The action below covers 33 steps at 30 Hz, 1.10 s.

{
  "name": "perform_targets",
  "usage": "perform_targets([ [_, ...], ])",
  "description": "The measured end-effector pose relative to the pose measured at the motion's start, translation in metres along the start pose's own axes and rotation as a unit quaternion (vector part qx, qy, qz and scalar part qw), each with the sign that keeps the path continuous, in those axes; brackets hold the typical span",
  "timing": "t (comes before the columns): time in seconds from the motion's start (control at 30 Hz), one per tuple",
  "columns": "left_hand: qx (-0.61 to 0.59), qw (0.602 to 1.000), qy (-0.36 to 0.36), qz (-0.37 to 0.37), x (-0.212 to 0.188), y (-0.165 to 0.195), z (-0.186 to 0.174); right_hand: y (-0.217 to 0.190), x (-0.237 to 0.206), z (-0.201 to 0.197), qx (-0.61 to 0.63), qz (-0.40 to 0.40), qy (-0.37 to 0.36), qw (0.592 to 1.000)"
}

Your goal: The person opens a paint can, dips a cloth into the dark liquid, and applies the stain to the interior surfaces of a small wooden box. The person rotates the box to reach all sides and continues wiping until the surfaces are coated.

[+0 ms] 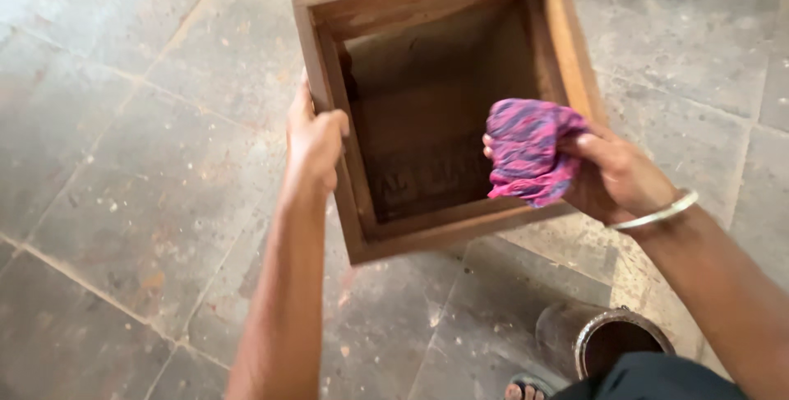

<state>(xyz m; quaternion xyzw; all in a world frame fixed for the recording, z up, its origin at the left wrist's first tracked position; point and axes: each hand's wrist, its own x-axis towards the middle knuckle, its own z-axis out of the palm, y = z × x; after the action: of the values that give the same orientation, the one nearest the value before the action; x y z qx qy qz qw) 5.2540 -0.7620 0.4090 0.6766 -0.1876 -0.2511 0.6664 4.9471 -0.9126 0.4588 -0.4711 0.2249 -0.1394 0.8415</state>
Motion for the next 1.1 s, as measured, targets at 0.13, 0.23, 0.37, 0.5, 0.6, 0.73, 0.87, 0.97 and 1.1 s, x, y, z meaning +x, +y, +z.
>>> perform_targets([
  [0.13,0.056,0.996,-0.036,-0.064,0.047,0.014,0.005,0.000,-0.038,-0.023,0.084,-0.036,-0.037,0.995],
  [0.23,0.124,0.985,-0.058,-0.104,0.062,0.010,0.002,0.016,-0.080,-0.074,0.086,-0.070,-0.013,0.994],
  [0.37,0.204,0.962,-0.128,-0.128,0.085,0.012,-0.017,0.063,-0.154,-0.160,0.075,-0.037,0.042,0.996],
  [0.5,0.313,0.921,-0.193,-0.128,0.125,0.041,-0.024,0.128,-0.212,-0.223,-0.014,0.153,0.143,0.978],
  [0.6,0.512,0.836,-0.184,-0.066,0.154,0.061,-0.016,0.166,-0.232,-0.236,-0.116,0.225,0.238,0.938],
  [0.73,0.688,0.659,-0.044,0.302,0.137,0.047,-0.008,0.195,-0.242,-0.218,-0.298,0.249,0.217,0.896],
  [0.87,0.431,0.835,0.004,0.341,0.033,0.013,-0.029,0.219,-0.239,-0.193,-0.588,0.274,0.191,0.737],
  [0.97,0.219,0.943,0.159,0.194,-0.068,-0.009,-0.042,0.245,-0.227,-0.191,-0.599,0.384,0.145,0.688],
  [1.1,-0.054,0.981,0.182,-0.023,-0.104,-0.020,0.008,0.296,-0.204,-0.212,-0.709,0.335,0.132,0.606],
])
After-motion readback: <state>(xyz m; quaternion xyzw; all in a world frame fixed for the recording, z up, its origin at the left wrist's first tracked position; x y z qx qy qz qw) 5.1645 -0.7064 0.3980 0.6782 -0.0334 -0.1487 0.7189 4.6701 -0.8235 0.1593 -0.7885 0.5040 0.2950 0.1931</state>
